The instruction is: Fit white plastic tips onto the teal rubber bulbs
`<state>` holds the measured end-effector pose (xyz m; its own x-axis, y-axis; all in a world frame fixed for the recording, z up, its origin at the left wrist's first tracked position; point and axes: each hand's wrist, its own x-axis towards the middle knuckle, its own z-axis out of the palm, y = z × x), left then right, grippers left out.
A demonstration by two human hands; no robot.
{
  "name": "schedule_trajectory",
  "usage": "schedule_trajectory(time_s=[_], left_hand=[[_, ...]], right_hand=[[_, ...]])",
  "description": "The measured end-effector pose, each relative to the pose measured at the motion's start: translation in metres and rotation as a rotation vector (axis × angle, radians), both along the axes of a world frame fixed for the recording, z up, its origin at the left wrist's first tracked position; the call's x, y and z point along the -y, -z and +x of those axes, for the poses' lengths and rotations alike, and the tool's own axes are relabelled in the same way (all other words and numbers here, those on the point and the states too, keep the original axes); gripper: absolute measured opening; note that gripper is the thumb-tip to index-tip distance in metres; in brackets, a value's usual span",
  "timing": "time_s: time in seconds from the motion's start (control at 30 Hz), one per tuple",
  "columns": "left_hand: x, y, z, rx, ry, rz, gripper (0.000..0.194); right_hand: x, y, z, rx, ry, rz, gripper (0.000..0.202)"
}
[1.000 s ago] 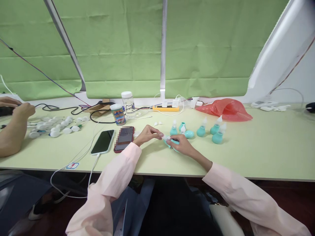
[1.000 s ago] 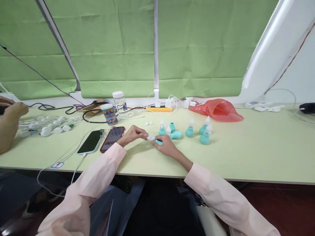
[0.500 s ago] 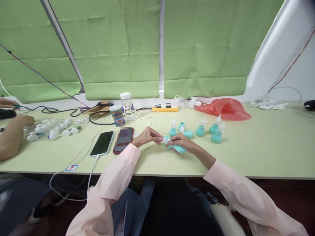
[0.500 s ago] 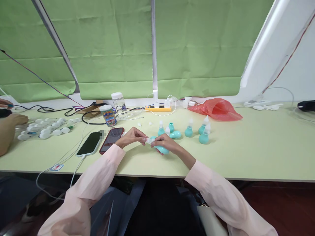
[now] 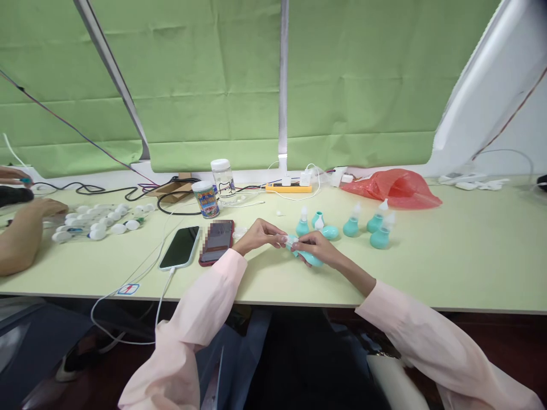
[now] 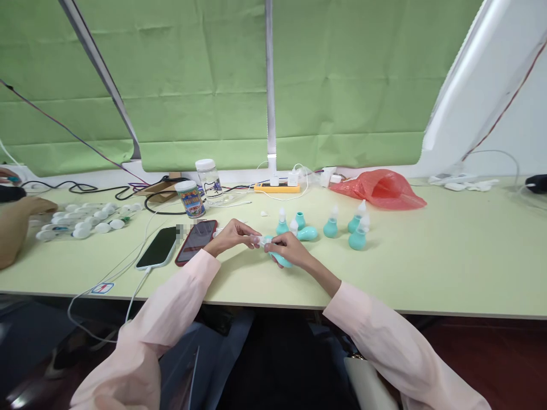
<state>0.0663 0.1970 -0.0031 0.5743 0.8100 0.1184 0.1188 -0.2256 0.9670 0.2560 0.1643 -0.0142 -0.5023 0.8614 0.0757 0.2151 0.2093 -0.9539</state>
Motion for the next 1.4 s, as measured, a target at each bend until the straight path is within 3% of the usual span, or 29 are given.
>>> schedule_trajectory(time_s=[0.3,0.43,0.63,0.87,1.23,1.4], left_hand=[[-0.003,0.007,0.004,0.147,0.012,-0.072,0.031],[-0.004,0.010,0.006,0.208,0.012,-0.131,0.031],[-0.005,0.011,0.007,0.246,0.021,-0.179,0.034],[-0.007,0.014,0.008,0.276,-0.005,-0.101,0.033],[-0.005,0.012,0.005,0.235,0.065,-0.099,0.031],[-0.004,0.010,0.004,0.220,0.087,-0.101,0.030]], right_hand=[[0.006,0.004,-0.004,0.042,0.091,0.331,0.035],[0.006,0.006,-0.005,0.035,0.111,0.360,0.036],[0.003,0.005,-0.006,-0.075,0.050,0.204,0.033],[0.002,0.005,-0.008,-0.272,0.035,-0.040,0.032],[-0.003,0.009,-0.005,-0.378,-0.106,-0.435,0.028],[-0.005,0.009,-0.004,-0.359,-0.170,-0.464,0.028]])
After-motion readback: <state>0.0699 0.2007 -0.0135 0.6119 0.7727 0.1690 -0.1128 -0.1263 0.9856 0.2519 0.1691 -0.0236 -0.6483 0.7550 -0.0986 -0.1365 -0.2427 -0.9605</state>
